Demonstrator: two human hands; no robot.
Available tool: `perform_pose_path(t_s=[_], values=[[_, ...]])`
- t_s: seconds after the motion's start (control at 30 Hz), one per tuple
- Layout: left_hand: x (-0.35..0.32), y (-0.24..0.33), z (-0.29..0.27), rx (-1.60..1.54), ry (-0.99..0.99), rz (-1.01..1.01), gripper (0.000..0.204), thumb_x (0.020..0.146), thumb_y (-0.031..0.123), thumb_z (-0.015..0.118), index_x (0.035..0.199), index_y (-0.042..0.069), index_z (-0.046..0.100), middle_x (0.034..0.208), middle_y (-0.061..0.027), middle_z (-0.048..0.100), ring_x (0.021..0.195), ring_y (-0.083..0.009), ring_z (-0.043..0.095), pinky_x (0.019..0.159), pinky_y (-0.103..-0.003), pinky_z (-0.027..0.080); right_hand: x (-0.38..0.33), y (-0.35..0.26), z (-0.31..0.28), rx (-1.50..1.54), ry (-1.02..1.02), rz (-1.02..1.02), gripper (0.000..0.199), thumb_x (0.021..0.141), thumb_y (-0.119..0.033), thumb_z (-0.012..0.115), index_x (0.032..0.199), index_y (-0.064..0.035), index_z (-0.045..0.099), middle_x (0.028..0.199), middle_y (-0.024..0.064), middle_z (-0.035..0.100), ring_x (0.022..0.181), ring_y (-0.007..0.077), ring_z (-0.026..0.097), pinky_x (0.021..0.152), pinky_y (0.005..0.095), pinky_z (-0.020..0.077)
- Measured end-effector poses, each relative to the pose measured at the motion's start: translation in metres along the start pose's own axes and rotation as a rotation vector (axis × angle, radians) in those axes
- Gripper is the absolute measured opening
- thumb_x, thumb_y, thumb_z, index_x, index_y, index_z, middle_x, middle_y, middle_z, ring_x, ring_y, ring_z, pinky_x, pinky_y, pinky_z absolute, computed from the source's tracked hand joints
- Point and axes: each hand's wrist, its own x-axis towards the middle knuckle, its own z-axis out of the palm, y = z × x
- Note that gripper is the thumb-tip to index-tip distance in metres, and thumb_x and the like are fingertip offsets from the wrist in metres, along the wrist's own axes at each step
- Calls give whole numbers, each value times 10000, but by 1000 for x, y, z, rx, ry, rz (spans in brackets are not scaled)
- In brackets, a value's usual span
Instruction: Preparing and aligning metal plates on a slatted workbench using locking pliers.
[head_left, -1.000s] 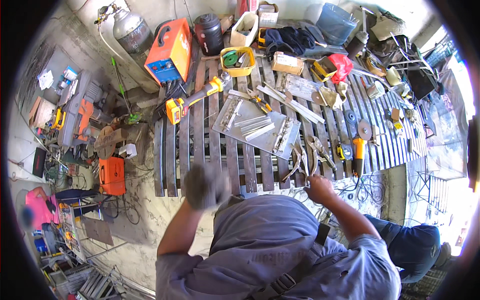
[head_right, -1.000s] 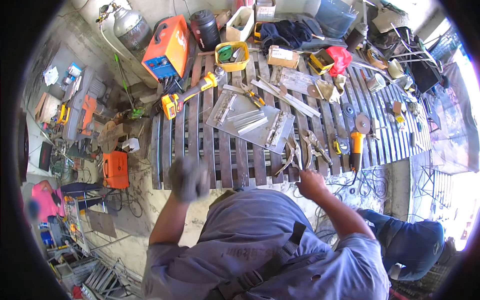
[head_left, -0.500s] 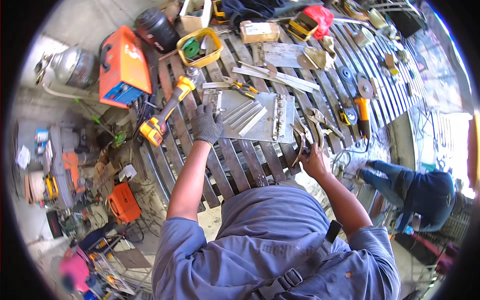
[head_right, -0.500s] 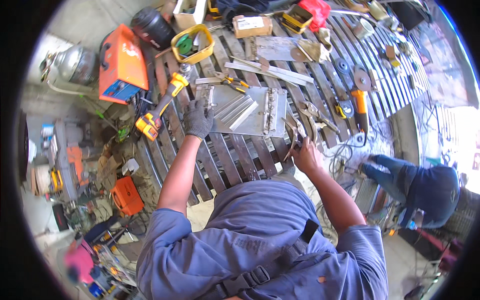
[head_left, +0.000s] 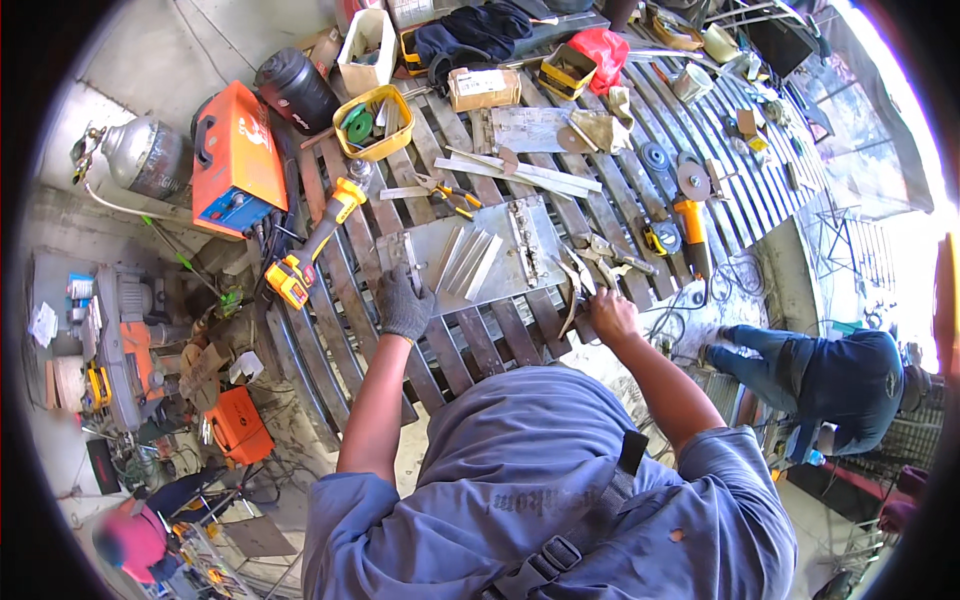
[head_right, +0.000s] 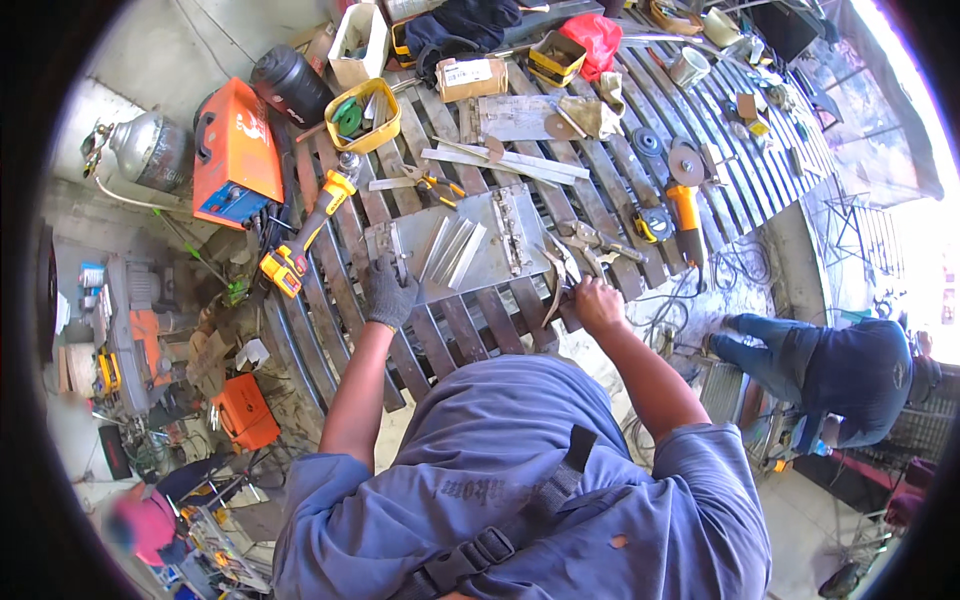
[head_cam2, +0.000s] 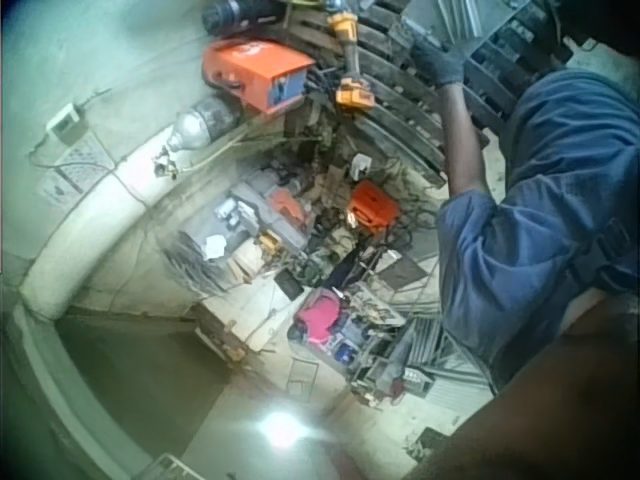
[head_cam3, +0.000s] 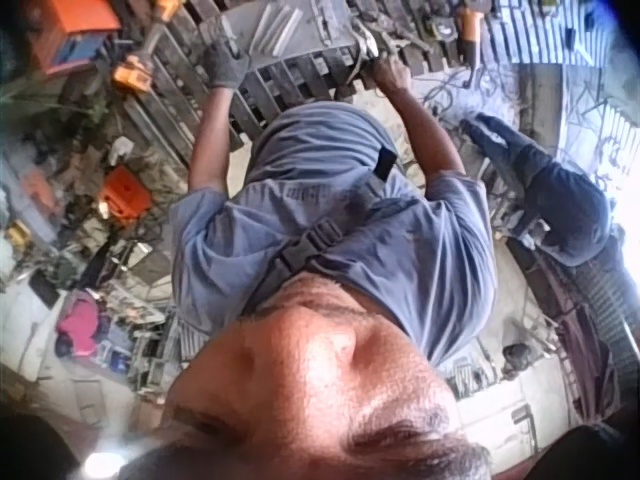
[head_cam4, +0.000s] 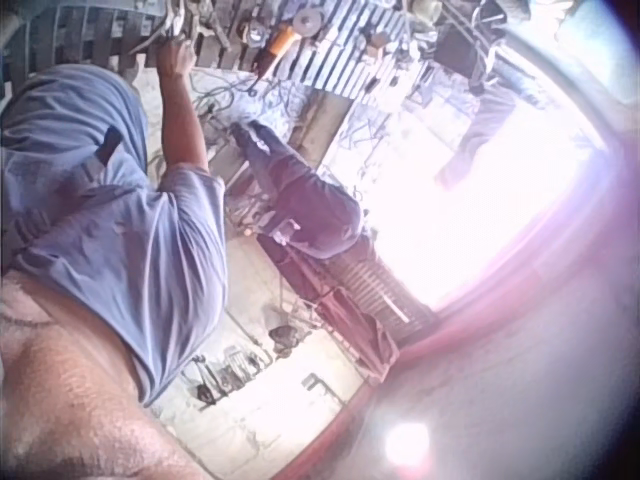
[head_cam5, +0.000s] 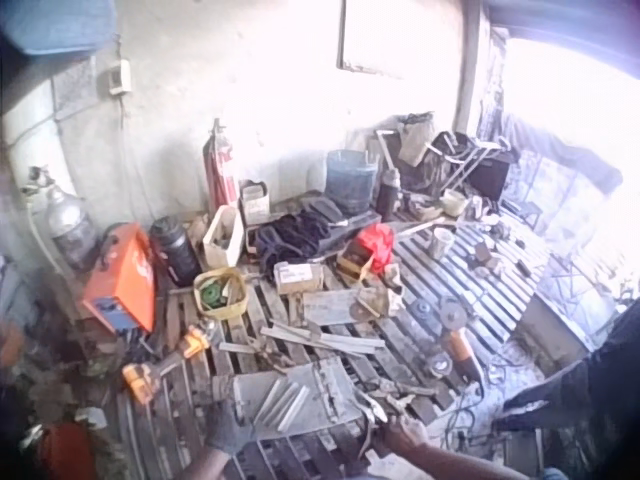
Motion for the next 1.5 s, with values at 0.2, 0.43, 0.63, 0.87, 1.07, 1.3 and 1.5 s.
perform_pose_path(t_s=[0.2, 0.43, 0.63, 0.87, 1.07, 1.3, 1.5], values=[[-56, 44, -3, -70, 60, -174, 479, 682, 204, 728, 1099, 37, 560, 1047, -247, 576, 998, -437, 569, 888, -528, 458, 8, 19, 14, 31, 13, -127, 242, 982, -184, 474, 978, 29, 589, 910, 245, 679, 776, 371, 715, 663, 472, 591], [-115, 32, -17, -126, 60, -267, 483, 674, 138, 750, 1104, 28, 561, 1023, -221, 573, 970, -398, 579, 852, -503, 478, 18, 62, -6, 13, 69, -108, 236, 948, -181, 496, 944, 15, 627, 890, 218, 687, 789, 365, 725, 669, 454, 599], [-133, 16, -46, -60, -174, -226, 459, 766, 236, 732, 1156, 42, 586, 981, -212, 602, 965, -391, 598, 842, -501, 491, 52, 71, -52, 85, 32, 31, 270, 947, -194, 477, 957, 0, 665, 903, 246, 719, 864, 383, 729, 778, 480, 585], [-124, 53, -63, 138, 65, -134, 311, 858, 254, 669, 1103, 66, 634, 944, -199, 618, 920, -390, 614, 834, -500, 495, 63, 54, -63, -78, 47, -56, 159, 929, -115, 549, 997, -25, 660, 943, 185, 731, 886, 333, 741, 760, 435, 600], [-99, 66, -31, -38, -142, -14, 212, 899, 229, 623, 1021, 65, 676, 989, -187, 661, 957, -398, 624, 831, -490, 511, 46, -2, -52, 59, 1, -198, 233, 921, -200, 547, 1046, -23, 632, 983, 258, 692, 912, 435, 703, 797, 545, 555], [-79, 52, -23, -71, -59, -139, 205, 898, 217, 639, 907, 23, 703, 834, -161, 717, 741, -339, 689, 687, -455, 530, 14, -47, -65, 204, -135, -365, 317, 931, -311, 611, 1027, -9, 626, 1015, 276, 673, 945, 461, 670, 841, 562, 527], [-93, 50, -76, -914, -128, -504, 117, 966, 123, 657, 973, 22, 717, 738, 2, 652, 634, -85, 571, 576, -291, 479, 8, -42, -60, 219, -117, -405, 274, 896, -259, 656, 980, 0, 624, 957, 261, 688, 892, 443, 689, 821, 532, 550]])
